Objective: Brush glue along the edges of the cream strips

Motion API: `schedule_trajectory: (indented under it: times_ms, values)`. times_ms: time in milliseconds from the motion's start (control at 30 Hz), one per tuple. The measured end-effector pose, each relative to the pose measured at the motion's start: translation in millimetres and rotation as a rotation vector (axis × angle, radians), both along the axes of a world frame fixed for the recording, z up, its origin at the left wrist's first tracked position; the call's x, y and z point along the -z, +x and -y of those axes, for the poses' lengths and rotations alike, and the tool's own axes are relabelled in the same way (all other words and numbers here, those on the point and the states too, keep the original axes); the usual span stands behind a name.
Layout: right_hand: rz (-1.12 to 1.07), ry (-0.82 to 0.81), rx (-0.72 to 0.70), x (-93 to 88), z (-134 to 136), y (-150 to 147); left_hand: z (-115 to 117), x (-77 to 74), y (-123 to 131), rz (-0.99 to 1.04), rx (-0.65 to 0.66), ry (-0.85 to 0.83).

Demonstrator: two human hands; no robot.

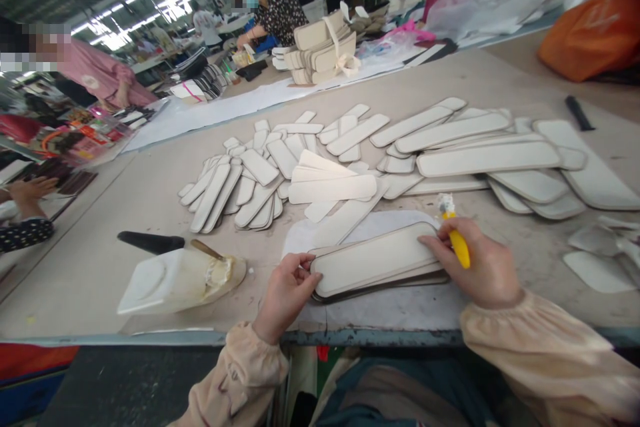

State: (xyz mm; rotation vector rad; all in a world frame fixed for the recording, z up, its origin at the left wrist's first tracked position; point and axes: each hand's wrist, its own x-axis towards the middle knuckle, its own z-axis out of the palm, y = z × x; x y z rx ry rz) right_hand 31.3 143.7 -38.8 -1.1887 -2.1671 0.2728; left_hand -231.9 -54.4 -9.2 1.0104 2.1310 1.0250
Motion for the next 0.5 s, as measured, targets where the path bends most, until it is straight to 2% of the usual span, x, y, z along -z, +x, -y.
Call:
schedule_trajectory:
  times_ms: [367, 500]
  values:
    - [-0.048, -0.119, -0.024, -6.5, -1, -1, -3, -3.3, -2, 0.054, -0.012, -0.073]
    - [-0.066, 0.012, -0.083, -16.4, 4, -1, -4, 2.3, -8, 0.054, -0.016, -0.065]
